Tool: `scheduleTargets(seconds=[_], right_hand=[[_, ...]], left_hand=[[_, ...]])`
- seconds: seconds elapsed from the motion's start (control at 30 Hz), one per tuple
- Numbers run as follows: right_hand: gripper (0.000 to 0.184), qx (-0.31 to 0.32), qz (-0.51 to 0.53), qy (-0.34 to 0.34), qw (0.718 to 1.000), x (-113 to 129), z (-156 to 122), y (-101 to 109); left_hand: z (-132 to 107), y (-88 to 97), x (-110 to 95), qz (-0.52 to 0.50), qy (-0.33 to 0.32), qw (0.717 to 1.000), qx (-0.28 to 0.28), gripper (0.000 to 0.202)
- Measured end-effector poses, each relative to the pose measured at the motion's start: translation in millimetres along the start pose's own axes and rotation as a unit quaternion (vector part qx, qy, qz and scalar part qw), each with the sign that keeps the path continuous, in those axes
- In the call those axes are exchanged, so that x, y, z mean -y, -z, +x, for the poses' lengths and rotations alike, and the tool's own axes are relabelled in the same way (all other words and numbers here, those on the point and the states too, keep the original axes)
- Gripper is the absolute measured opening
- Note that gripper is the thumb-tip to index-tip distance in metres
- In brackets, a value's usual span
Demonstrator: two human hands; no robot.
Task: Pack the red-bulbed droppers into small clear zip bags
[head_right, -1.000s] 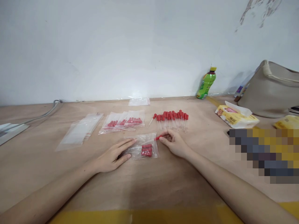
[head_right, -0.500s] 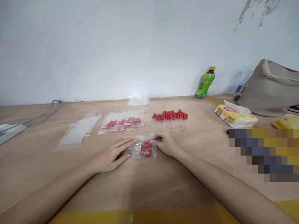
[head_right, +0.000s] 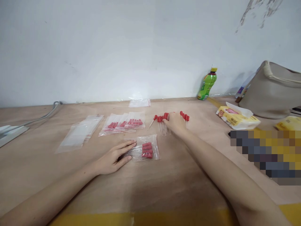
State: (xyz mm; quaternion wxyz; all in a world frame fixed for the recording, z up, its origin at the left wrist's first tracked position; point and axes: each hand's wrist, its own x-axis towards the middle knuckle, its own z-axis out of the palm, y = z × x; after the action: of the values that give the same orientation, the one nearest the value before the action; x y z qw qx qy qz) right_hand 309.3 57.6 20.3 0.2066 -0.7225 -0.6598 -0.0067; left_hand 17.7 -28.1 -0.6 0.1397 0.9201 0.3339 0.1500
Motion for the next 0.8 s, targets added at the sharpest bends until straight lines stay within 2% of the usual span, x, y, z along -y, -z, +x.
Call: scheduleTargets(seconds=[0.13, 0.37, 0.43, 0.5, 0.57, 0.67, 0.73, 0.8], right_hand=[[0.024, 0.043, -0.046, -0.036, 0.997, 11.2, 10.3, -5.2], [0.017, 0.076, -0.018, -0.07, 0.994, 15.7, 21.7, -3.6], [0.017, 0.057, 0.027, -0.065, 0.996, 12.4, 20.1, -0.8], [0.019, 0.022, 0.132, -0.05, 0.99, 7.7, 12.8, 1.4], [0.022, -0.007, 0.282, -0.03, 0.959, 2.9, -0.7, 1.8], [0.043, -0.024, 0.484, -0.013, 0.874, -2.1, -28.4, -0.9], [0.06, -0.033, 0.554, -0.02, 0.831, -3.5, -46.4, -4.7], [0.071, -0.034, 0.58, -0.03, 0.813, -2.9, -60.1, -10.1]], left_hand=[[1.0, -0.3, 0.2, 0.003, -0.003, 1.0, -0.002, 0.047], [0.3, -1.5, 0.8, -0.001, -0.007, 1.0, -0.009, 0.047], [0.2, -0.8, 0.0, -0.002, -0.009, 1.0, -0.008, 0.047], [0.3, -0.1, -0.6, -0.003, -0.01, 1.0, -0.007, 0.047], [0.5, 0.4, -0.7, -0.004, -0.01, 1.0, -0.007, 0.047], [0.4, -0.1, 0.1, -0.003, -0.01, 1.0, -0.007, 0.046], [0.1, -0.9, 0.9, -0.002, -0.008, 1.0, -0.007, 0.046], [-0.1, -1.4, 1.5, -0.002, -0.006, 1.0, -0.007, 0.046]])
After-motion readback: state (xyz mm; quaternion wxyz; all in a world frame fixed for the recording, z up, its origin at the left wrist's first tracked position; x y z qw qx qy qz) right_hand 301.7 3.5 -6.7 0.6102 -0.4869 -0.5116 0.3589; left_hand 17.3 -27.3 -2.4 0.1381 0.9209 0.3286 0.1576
